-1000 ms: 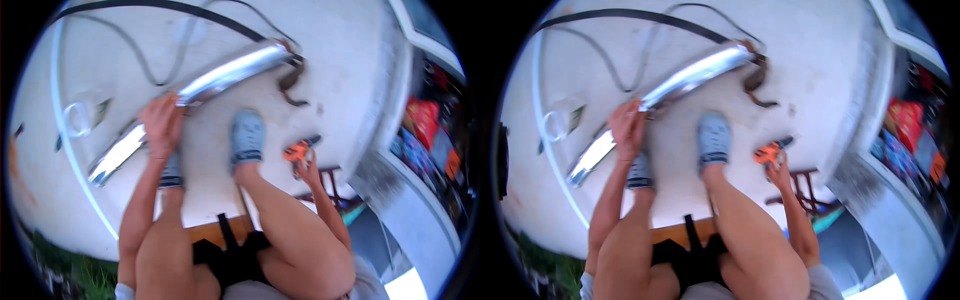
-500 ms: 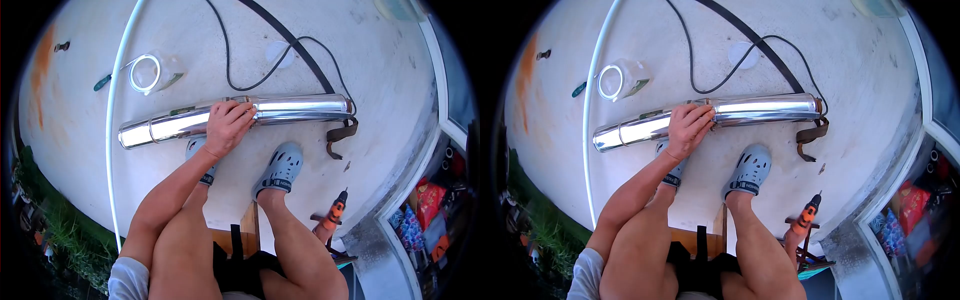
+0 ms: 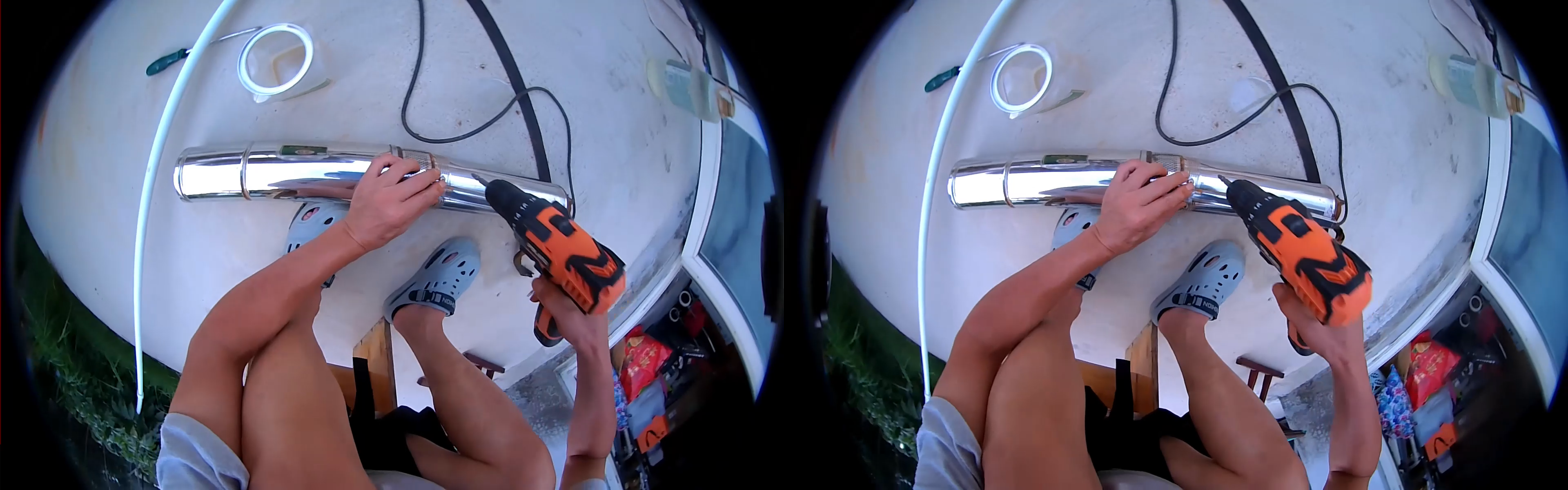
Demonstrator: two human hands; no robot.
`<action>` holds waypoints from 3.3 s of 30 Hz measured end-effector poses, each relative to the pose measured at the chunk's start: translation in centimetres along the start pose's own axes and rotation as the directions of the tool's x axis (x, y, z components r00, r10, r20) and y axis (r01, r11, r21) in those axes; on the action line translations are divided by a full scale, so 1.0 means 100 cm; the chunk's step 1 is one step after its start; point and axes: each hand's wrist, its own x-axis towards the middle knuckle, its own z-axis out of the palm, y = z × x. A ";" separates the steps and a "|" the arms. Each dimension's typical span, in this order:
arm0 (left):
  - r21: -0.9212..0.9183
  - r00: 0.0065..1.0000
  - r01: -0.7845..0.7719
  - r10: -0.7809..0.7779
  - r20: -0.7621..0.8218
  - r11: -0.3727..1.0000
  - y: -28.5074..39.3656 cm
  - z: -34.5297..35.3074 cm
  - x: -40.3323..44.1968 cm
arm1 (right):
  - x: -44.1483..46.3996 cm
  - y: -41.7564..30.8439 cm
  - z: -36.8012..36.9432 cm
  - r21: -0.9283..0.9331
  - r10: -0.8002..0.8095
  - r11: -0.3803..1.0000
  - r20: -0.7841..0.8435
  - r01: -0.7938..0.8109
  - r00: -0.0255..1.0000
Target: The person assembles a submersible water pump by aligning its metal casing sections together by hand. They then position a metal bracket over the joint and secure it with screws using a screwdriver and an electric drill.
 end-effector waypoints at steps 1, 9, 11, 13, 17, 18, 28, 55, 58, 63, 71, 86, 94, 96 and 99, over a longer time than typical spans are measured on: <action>-0.020 1.000 0.000 0.000 0.001 1.000 0.000 0.000 -0.001 | 0.005 -0.003 0.006 -0.008 0.000 1.000 0.014 0.000 1.000; 0.010 0.999 0.029 -0.029 0.015 1.000 0.001 -0.001 0.003 | 0.009 -0.010 0.015 -0.016 0.163 0.987 0.106 -0.163 0.981; 0.019 0.999 0.030 -0.030 0.017 0.999 0.000 0.000 0.003 | 0.012 -0.014 0.016 0.012 0.172 0.985 0.093 -0.174 0.981; 0.017 0.999 0.022 -0.022 0.027 1.000 0.001 0.000 0.003 | 0.015 -0.019 0.016 0.038 0.182 0.982 0.084 -0.186 0.980; 0.015 0.999 0.019 -0.019 0.039 1.000 0.002 -0.003 0.003 | 0.022 -0.032 0.016 0.071 0.224 0.969 0.132 -0.235 0.966; 0.019 0.999 0.014 -0.014 0.036 1.000 0.002 -0.004 0.003 | 0.023 -0.033 0.015 0.063 0.219 0.971 0.149 -0.230 0.964; 0.033 1.000 0.005 -0.006 0.027 0.999 0.002 -0.004 0.003 | 0.026 -0.048 0.009 0.078 0.264 0.957 0.172 -0.280 0.949; 0.017 0.998 -0.013 0.011 0.065 1.000 0.002 -0.004 -0.002 | 0.051 -0.067 -0.010 -0.388 -0.099 0.892 0.331 0.231 0.939; -0.011 0.999 0.006 -0.006 0.052 1.000 0.002 -0.003 -0.001 | 0.055 -0.080 -0.009 -0.370 0.013 0.922 0.327 0.116 0.945; -0.010 0.999 0.019 -0.018 0.042 1.000 0.003 -0.003 0.000 | 0.065 -0.100 -0.009 -0.329 0.147 0.943 0.303 -0.041 0.942; -0.060 0.999 0.049 -0.049 0.003 0.997 0.003 -0.001 0.000 | 0.081 -0.125 -0.010 -0.382 0.245 0.916 0.298 -0.120 0.922; -0.074 0.996 0.065 -0.061 0.062 0.995 0.002 -0.002 0.003 | 0.168 -0.117 -0.039 -0.308 0.225 0.949 0.509 -0.068 0.831; -0.043 0.996 0.053 -0.050 0.068 0.998 0.003 -0.004 0.005 | 0.161 -0.128 -0.034 -0.340 0.161 0.940 0.518 0.029 0.840; -0.042 0.997 0.052 -0.049 0.067 0.998 0.003 -0.004 0.005 | 0.160 -0.131 -0.033 -0.341 0.155 0.939 0.521 0.038 0.840; -0.045 0.996 0.050 -0.047 0.072 0.998 0.003 -0.004 0.005 | 0.157 -0.137 -0.031 -0.411 0.175 0.911 0.484 0.046 0.857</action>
